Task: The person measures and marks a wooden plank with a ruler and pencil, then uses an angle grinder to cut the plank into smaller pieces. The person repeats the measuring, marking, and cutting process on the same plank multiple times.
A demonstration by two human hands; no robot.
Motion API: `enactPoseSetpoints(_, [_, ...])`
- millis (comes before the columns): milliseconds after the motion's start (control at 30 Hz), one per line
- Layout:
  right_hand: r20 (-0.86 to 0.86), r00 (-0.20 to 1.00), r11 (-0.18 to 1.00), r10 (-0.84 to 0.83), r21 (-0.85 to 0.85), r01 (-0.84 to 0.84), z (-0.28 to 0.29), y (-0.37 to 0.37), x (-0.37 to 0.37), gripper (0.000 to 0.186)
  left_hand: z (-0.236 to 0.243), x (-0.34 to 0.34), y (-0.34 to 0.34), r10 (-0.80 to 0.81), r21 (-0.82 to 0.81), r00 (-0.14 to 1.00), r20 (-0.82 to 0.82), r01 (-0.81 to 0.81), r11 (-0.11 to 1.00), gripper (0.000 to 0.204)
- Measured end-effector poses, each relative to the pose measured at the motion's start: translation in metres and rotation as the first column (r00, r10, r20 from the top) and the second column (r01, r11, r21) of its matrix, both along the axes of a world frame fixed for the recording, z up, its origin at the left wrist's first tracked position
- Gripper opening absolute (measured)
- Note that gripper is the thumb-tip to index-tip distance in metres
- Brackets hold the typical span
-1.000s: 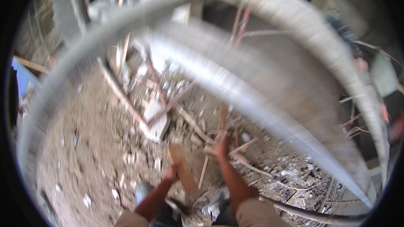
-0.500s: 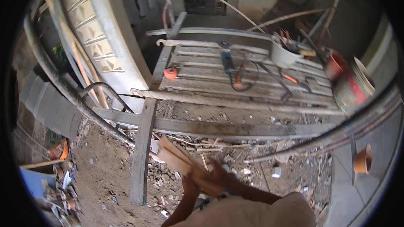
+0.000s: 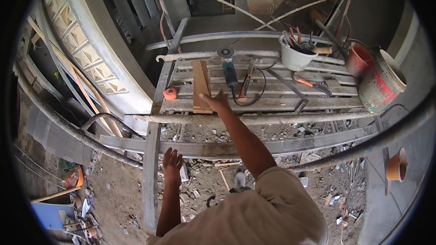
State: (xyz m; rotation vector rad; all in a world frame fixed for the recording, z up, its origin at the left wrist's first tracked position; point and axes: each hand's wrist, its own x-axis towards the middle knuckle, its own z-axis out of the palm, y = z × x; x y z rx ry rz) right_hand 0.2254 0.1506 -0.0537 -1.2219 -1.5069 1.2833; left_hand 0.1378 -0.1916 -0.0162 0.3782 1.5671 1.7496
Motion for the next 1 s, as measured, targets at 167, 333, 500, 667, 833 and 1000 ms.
enactPoseSetpoints(167, [-0.009,1.0,0.999,0.007,0.034,-0.006,0.041,-0.041,0.087,0.054,-0.005,0.001,-0.035,-0.098,-0.241,0.981,-0.165,0.057,0.969,0.045])
enactPoseSetpoints(333, [0.388,0.761,0.827,0.519,-0.006,-0.562,0.114,-0.108,0.225,0.039,-0.016,-0.007,0.005,-0.349,-0.265,0.862,-0.368,0.262,0.928,0.03])
enactPoseSetpoints(500, [0.366,0.927,0.782,-0.087,0.601,-0.164,0.285,-0.142,0.319,0.033,-0.04,-0.035,0.099,-0.707,-0.644,-0.071,-0.703,0.486,0.591,0.053])
enactPoseSetpoints(667, [0.679,0.053,0.678,-0.732,0.734,-0.036,0.413,-0.16,0.326,0.023,-0.075,-0.031,0.13,-0.718,-0.677,-0.22,-0.66,0.589,0.442,0.055])
enactPoseSetpoints(833, [0.775,-0.631,0.885,0.044,0.263,0.385,0.423,-0.131,0.386,0.035,-0.098,-0.038,0.136,-0.617,-0.667,-0.295,-0.729,0.508,0.545,0.05])
enactPoseSetpoints(1000, [0.558,-0.722,0.852,0.409,0.051,0.522,0.389,-0.141,0.376,0.05,-0.105,-0.042,0.13,-0.634,-0.637,-0.224,-0.741,0.533,0.557,0.053])
